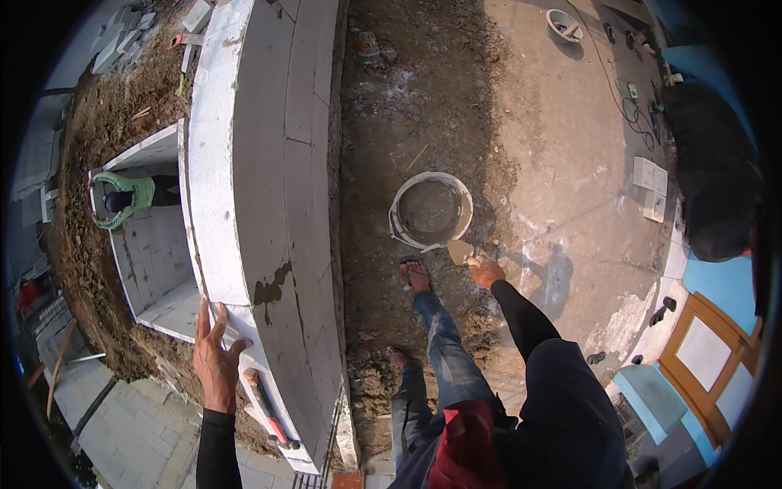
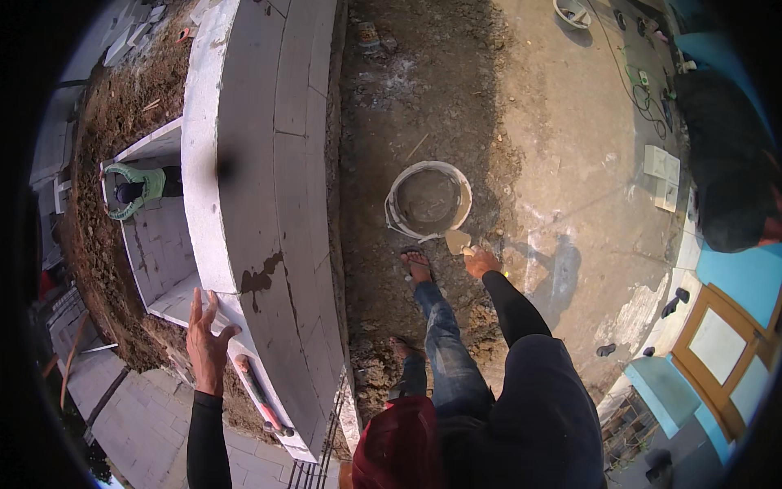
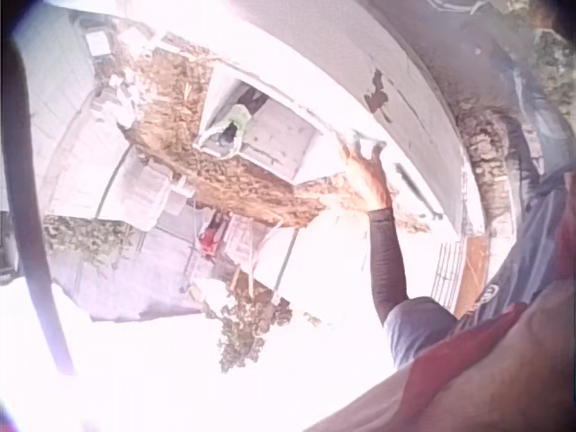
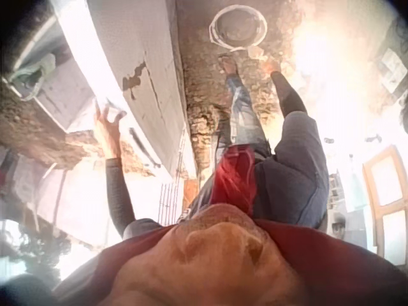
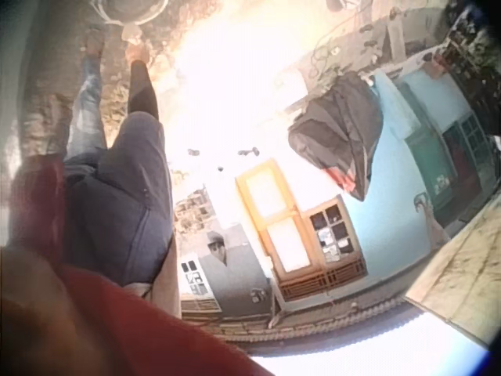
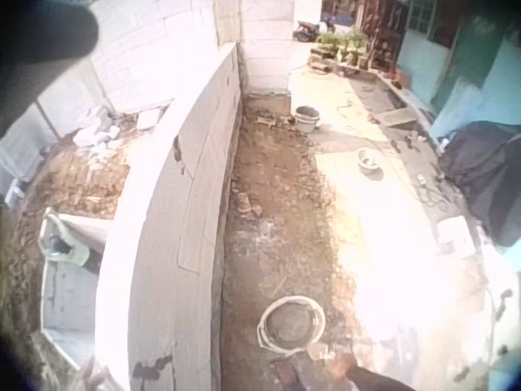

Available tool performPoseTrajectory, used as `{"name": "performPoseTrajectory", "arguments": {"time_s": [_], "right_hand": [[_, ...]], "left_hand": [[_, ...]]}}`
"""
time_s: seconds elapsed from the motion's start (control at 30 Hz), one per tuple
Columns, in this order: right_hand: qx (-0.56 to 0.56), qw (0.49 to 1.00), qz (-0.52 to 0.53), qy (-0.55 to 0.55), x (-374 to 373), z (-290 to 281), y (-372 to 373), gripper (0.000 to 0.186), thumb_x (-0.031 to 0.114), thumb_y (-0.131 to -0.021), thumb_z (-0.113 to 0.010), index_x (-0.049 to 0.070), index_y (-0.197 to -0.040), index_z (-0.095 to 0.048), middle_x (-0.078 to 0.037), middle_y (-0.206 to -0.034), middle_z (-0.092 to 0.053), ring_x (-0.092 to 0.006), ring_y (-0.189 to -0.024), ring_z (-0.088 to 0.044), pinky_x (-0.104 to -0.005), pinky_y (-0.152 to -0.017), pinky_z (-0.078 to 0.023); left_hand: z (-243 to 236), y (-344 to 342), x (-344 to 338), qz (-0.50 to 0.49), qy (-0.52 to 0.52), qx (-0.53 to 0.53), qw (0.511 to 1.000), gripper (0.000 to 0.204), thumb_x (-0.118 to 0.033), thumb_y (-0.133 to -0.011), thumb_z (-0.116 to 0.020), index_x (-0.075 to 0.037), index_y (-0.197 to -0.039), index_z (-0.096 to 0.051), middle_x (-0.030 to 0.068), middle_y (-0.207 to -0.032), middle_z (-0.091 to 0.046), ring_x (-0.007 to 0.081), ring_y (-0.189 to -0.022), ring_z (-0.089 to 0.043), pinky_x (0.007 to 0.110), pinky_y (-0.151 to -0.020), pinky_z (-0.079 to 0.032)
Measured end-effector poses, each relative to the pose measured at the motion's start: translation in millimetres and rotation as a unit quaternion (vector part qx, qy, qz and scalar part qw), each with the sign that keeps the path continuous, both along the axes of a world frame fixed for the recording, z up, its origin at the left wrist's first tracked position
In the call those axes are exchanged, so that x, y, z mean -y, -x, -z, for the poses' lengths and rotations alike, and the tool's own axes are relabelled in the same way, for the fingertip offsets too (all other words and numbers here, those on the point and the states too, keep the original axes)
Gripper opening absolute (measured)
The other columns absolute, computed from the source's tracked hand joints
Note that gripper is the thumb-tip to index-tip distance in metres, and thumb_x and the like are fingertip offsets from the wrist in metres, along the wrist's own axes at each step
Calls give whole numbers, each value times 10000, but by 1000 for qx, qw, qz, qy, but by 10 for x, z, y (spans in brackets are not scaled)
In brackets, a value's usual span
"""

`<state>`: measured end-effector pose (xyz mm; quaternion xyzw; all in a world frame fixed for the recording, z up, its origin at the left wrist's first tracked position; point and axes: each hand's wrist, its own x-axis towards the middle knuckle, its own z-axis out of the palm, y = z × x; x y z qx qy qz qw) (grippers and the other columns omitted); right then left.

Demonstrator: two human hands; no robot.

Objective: The person applies mortar to a concrete block using a trowel and places the block onto a wall. They then use a hammer to tap the block into place and scrape away excess mortar with the trowel.

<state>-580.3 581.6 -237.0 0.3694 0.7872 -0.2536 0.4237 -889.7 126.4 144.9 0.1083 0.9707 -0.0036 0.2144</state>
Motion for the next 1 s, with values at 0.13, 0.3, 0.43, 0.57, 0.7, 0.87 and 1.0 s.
{"name": "performPoseTrajectory", "arguments": {"time_s": [0.13,0.3,0.43,0.57,0.7,0.87,1.0], "right_hand": [[-10,999,27,-33,-109,121,156,525,449,-921,-575,112,-1324,-594,-233,-1136,-703,-433,-1105,-655,-525,-945,-521],[-17,999,4,-40,-156,442,462,508,418,-925,-596,97,-1318,-610,-238,-1165,-697,-426,-1132,-647,-515,-978,-512],[-26,998,-26,-59,-227,1022,688,451,405,-930,-605,77,-1233,-667,-224,-1165,-703,-421,-1116,-658,-508,-977,-518],[-40,995,-30,-87,-178,1447,782,367,364,-913,-626,80,-1122,-727,-212,-1132,-719,-401,-1108,-675,-492,-952,-541],[-28,983,-145,-110,-54,1256,1065,321,342,-911,-630,85,-1060,-751,-199,-1095,-732,-377,-1073,-699,-470,-921,-560],[-121,888,-427,-119,-502,738,1710,220,210,-955,-563,90,-1031,-731,-153,-1006,-733,-334,-948,-726,-442,-798,-575],[-190,787,-568,-145,-1014,842,1695,229,195,-994,-513,94,-1017,-717,-133,-928,-719,-324,-908,-725,-446,-762,-572]], "left_hand": [[-6,45,-118,-16,-7,17,1000,817,-18,-640,-850,-88,-1414,-597,131,-1591,-417,334,-1382,-502,426,-1066,-498],[75,46,-17,-4,-24,18,1000,843,64,-638,-794,-113,-1435,-584,115,-1597,-415,308,-1406,-483,445,-1119,-459],[89,70,114,-15,-16,39,999,906,86,-660,-759,-200,-1488,-528,84,-1607,-406,309,-1461,-411,492,-1176,-394],[95,45,237,-17,3,23,1000,813,23,-703,-779,-216,-1452,-572,114,-1575,-450,342,-1457,-413,599,-1173,-354],[81,-30,294,-31,18,8,999,726,-139,-785,-808,-245,-1460,-562,120,-1554,-475,334,-1471,-396,658,-1155,-335],[58,28,575,62,47,3,997,622,-373,-896,-758,-267,-1471,-547,116,-1578,-439,341,-1477,-379,702,-1147,-286],[152,98,645,110,43,3,993,662,-389,-872,-777,-272,-1478,-537,111,-1577,-443,324,-1481,-379,656,-1173,-288]]}}
